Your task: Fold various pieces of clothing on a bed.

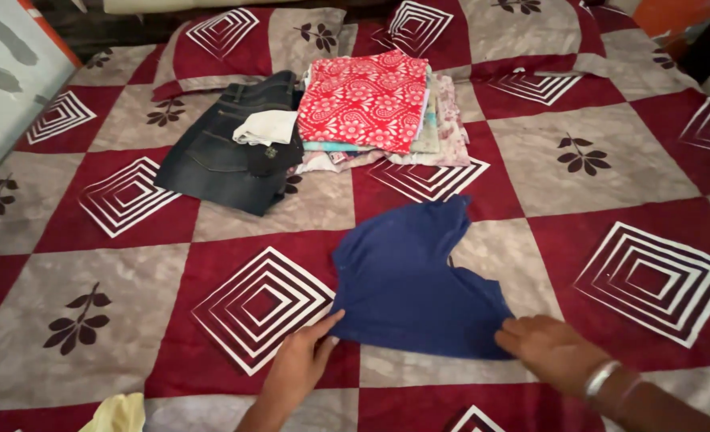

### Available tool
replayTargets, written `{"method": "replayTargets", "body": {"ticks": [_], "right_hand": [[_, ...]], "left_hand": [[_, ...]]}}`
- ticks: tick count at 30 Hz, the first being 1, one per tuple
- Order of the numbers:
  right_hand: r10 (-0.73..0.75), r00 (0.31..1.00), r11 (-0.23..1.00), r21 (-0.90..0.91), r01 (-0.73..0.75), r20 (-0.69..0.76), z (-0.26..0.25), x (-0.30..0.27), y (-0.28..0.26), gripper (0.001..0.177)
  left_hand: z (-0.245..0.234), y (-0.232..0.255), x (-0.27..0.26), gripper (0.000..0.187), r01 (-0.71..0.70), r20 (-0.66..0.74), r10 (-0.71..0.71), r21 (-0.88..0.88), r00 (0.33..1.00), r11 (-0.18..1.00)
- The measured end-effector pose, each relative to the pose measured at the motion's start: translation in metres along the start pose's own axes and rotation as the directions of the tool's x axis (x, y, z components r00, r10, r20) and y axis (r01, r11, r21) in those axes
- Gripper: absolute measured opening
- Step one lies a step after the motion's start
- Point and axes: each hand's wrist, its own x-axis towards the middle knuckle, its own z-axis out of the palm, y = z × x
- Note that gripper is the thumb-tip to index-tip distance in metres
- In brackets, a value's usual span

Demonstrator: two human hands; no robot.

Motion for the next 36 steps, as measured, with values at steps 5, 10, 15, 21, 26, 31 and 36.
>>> {"method": "replayTargets", "body": {"ticks": [5, 10, 15, 21, 26, 31, 36], "right_hand": [[0.129, 0.979, 0.99, -0.076, -0.118, 0.161, 0.003, 0.009, -0.014, 0.018], [0.241, 0.949, 0.966, -0.148, -0.214, 0.201, 0.002, 0.003, -0.017, 0.028], [0.23, 0.972, 0.971, -0.076, -0.227, 0.04, 0.052, -0.011, 0.01, 0.041], [0.483, 0.729, 0.841, -0.026, -0.54, 0.484, -0.046, 0.019, -0.037, 0.02], [0.485, 0.855, 0.826, 0.418, -0.379, -0.183, -0.028, 0.076, -0.091, 0.031], [0.218, 0.782, 0.944, 0.33, -0.016, -0.584, 0.026, 0.114, -0.125, 0.059], [0.202, 0.866, 0.979, 0.106, -0.173, -0.458, 0.029, 0.106, -0.093, 0.075]], "left_hand": [[0.013, -0.034, -0.003, 0.046, -0.335, -0.123, 0.334, 0.02, 0.934, 0.942], [0.008, -0.013, -0.012, 0.05, -0.102, 0.021, 0.108, -0.196, 0.994, 0.975], [0.0, 0.02, -0.026, 0.039, 0.277, 0.123, -0.298, 0.164, 0.947, 0.947], [0.025, 0.002, -0.028, 0.019, -0.168, -0.319, 0.234, 0.222, 0.918, 0.961], [0.066, 0.009, -0.002, 0.033, -0.394, -0.166, 0.452, 0.291, 0.877, 0.872], [0.084, -0.008, -0.001, 0.062, -0.513, -0.091, 0.601, 0.432, 0.794, 0.742], [0.07, -0.002, -0.001, 0.089, -0.504, -0.024, 0.583, 0.474, 0.812, 0.722]]}}
